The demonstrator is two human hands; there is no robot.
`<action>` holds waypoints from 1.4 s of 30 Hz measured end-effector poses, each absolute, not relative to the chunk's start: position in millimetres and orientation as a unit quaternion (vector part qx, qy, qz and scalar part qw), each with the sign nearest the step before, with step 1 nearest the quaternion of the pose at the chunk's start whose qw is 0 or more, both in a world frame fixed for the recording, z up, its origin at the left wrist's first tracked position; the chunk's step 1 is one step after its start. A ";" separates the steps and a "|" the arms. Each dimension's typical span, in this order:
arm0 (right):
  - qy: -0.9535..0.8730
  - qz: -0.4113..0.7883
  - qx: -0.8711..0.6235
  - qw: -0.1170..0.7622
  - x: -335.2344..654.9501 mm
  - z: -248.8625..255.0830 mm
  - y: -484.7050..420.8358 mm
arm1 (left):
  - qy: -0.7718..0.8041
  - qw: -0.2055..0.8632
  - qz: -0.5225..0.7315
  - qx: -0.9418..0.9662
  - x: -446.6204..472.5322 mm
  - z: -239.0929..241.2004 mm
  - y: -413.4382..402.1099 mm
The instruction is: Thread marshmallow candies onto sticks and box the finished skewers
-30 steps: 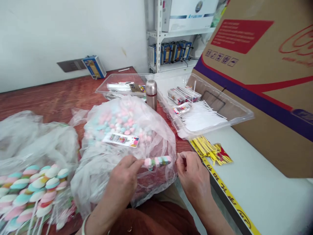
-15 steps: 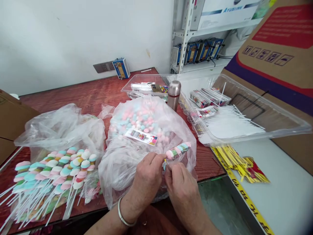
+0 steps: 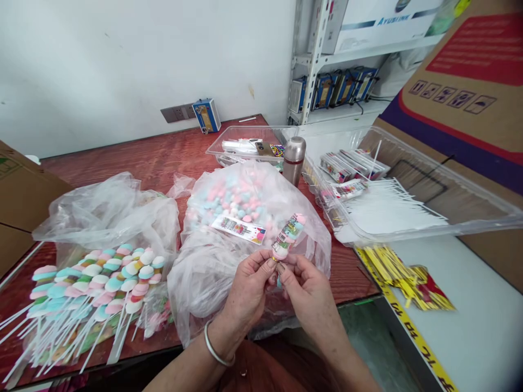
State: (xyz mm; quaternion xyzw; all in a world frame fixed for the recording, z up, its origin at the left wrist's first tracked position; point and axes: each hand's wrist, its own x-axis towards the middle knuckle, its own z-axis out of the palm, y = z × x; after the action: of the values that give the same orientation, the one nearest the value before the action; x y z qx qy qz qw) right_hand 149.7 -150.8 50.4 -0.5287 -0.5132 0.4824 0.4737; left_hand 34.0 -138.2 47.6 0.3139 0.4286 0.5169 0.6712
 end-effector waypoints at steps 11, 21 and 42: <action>-0.616 0.346 -0.569 0.420 157.7 49.6 -149.7 | 0.500 0.223 0.399 0.736 14.5 29.8 -139.5; -0.585 0.343 -0.600 0.424 151.4 46.2 -152.2 | 0.512 0.518 0.430 0.534 24.0 47.2 -137.3; -0.541 0.423 -0.572 0.449 154.3 42.5 -146.8 | 0.410 0.668 0.537 0.310 31.5 40.8 -134.3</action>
State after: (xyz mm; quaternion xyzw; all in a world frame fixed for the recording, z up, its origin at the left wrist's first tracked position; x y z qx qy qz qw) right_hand 154.3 -146.8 42.5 -0.5716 -0.5408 0.4233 0.4490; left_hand 31.5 -134.3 40.8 0.3099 0.4104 0.5374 0.6684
